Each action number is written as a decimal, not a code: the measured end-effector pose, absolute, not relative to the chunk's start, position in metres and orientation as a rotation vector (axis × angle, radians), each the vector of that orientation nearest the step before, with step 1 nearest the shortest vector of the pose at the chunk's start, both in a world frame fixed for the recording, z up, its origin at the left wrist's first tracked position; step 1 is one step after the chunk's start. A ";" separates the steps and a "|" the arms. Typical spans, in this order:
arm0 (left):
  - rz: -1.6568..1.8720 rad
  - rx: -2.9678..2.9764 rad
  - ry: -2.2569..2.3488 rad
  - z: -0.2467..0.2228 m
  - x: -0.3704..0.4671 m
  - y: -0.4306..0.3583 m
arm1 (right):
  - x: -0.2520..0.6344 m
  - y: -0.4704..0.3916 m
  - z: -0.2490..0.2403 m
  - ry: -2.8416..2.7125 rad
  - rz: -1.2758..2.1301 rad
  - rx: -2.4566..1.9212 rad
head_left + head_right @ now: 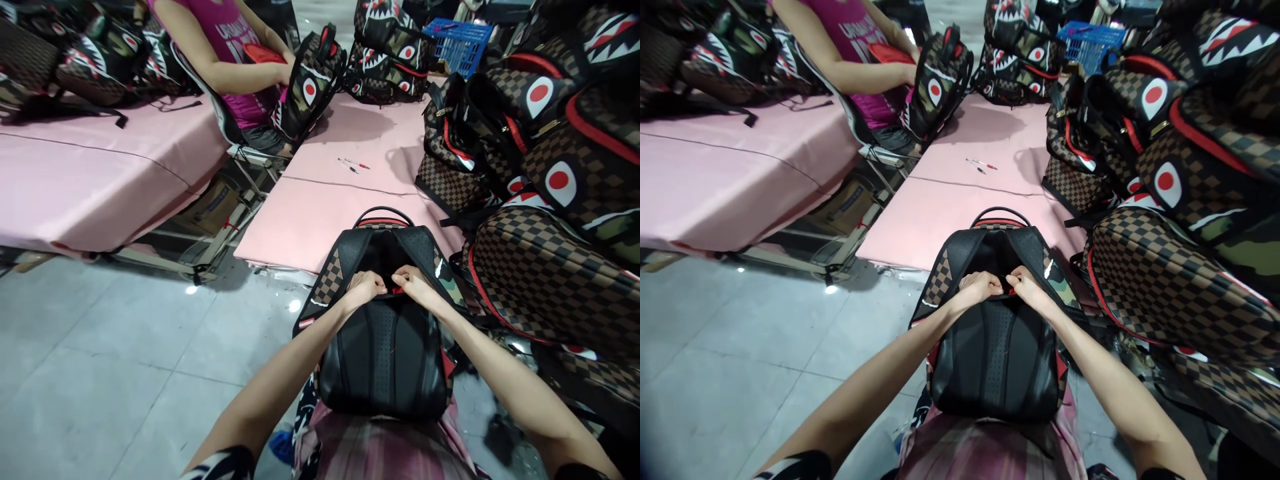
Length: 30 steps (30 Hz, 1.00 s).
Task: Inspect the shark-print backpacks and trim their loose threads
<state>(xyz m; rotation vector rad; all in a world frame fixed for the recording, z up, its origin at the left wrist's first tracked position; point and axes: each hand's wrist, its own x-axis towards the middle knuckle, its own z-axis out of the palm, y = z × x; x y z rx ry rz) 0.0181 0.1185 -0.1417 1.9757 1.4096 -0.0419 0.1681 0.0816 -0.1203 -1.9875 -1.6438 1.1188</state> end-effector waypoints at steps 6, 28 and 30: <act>0.091 1.999 1.586 -0.149 0.019 0.094 | 0.172 0.075 -0.126 -1.676 1.101 -2.000; 0.386 1.834 1.553 -0.149 0.012 0.096 | 0.163 0.076 -0.123 -1.891 0.906 -1.981; 0.412 1.892 1.411 -0.142 0.000 0.093 | 0.172 0.078 -0.125 -1.858 0.850 -1.971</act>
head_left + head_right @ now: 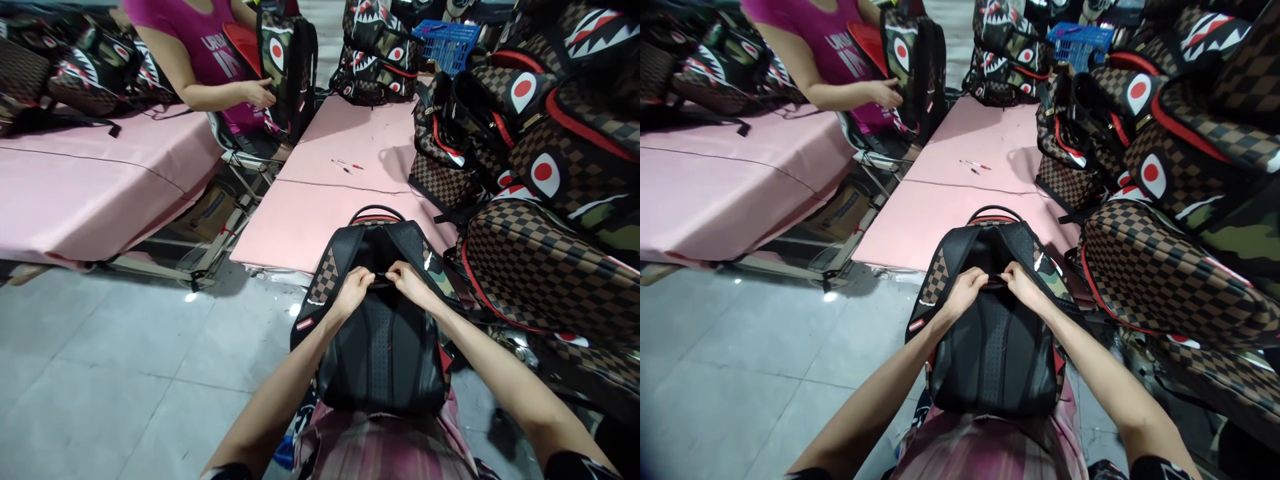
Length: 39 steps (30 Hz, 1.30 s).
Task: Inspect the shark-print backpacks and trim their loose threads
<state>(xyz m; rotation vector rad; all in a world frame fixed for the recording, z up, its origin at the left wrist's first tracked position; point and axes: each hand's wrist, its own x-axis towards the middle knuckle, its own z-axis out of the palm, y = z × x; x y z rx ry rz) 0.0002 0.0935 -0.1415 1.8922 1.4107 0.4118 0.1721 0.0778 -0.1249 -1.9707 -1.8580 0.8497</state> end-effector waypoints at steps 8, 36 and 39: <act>0.292 2.237 0.890 -0.134 -0.032 0.090 | 0.209 0.066 -0.127 -2.225 0.458 -1.690; 0.183 2.083 1.446 -0.149 0.029 0.149 | 0.226 0.095 -0.109 -2.252 0.307 -1.749; 0.237 2.008 1.413 -0.149 0.028 0.148 | 0.223 0.109 -0.103 -2.470 0.170 -1.696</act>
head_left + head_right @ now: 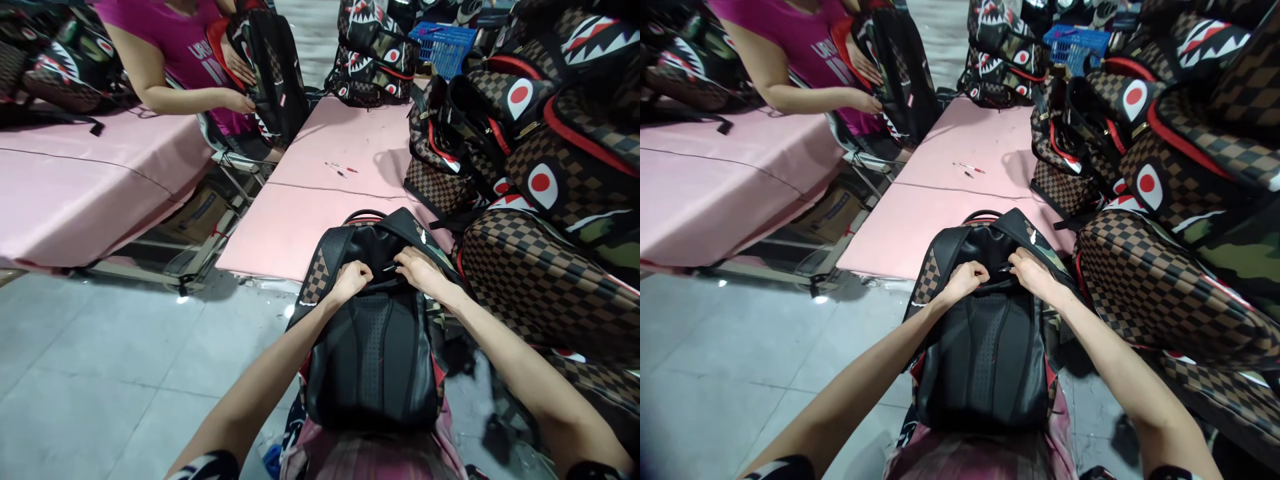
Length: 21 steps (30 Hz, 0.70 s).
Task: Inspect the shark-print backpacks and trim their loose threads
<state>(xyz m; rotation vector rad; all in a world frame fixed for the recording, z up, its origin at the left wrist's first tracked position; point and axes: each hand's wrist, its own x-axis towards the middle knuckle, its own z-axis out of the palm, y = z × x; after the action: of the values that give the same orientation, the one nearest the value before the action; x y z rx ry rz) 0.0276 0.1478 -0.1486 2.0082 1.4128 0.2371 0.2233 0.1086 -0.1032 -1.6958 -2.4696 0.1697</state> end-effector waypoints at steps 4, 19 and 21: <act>0.294 1.940 1.393 -0.148 0.027 0.146 | 0.210 0.126 -0.110 -2.727 0.047 -1.518; 0.528 1.924 1.337 -0.135 0.023 0.144 | 0.196 0.129 -0.118 -2.601 0.147 -1.555; 0.662 1.944 1.201 -0.118 0.013 0.128 | 0.201 0.119 -0.116 -2.481 0.135 -1.629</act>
<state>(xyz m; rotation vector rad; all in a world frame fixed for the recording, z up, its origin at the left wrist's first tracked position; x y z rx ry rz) 0.0126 0.1278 -0.1183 1.9445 1.2009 0.6623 0.2005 0.1194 -0.1160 -1.6293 -2.4813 0.1349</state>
